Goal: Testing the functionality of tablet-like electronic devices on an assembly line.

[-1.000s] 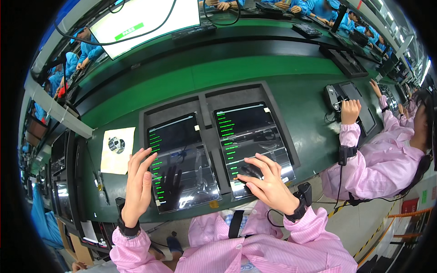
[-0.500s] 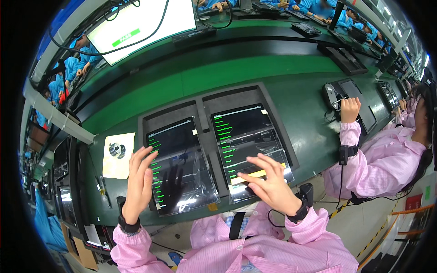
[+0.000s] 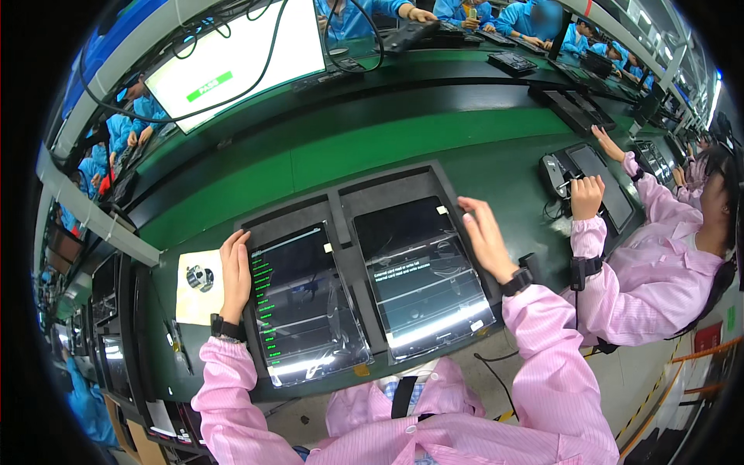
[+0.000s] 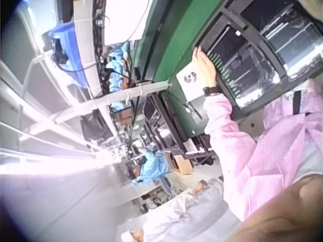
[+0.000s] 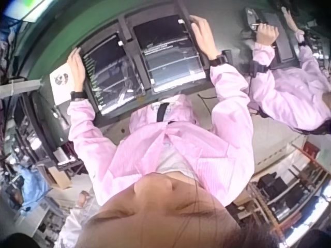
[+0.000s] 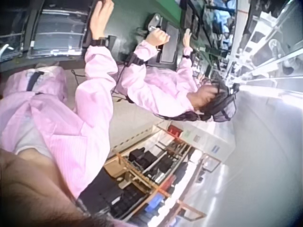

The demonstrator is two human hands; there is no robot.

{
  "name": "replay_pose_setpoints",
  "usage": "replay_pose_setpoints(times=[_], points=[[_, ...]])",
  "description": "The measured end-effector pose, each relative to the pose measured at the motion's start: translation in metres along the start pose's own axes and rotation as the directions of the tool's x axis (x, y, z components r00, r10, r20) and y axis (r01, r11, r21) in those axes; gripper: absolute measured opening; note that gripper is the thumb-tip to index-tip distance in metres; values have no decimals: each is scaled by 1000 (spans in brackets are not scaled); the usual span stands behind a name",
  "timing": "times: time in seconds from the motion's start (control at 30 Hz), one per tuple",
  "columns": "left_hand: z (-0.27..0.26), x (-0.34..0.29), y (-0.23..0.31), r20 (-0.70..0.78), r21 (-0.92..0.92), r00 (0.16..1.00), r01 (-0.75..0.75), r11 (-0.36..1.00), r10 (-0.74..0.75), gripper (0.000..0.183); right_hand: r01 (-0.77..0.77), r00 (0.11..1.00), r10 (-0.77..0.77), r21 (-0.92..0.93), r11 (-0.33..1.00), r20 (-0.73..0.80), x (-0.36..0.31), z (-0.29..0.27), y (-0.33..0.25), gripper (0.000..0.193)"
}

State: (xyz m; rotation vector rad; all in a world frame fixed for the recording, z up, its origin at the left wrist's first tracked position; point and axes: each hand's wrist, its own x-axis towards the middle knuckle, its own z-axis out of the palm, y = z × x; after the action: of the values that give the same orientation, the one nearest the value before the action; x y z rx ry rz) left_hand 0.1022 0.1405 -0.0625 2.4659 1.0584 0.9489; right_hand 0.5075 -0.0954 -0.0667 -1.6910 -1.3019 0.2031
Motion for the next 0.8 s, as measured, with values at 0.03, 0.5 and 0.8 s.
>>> replay_pose_setpoints(times=[0.03,0.5,0.8], points=[[0,-1,1,-3,25,1000,-9,1000,9,37,58,998,-57,26,998,-16,-1,3,5,32],[-5,3,10,101,80,995,-24,997,16,39,358,899,-277,-203,912,341,66,31,-13,33],[-5,2,12,103,91,993,-74,993,64,38,459,804,-335,-154,875,492,80,70,-32,33]])
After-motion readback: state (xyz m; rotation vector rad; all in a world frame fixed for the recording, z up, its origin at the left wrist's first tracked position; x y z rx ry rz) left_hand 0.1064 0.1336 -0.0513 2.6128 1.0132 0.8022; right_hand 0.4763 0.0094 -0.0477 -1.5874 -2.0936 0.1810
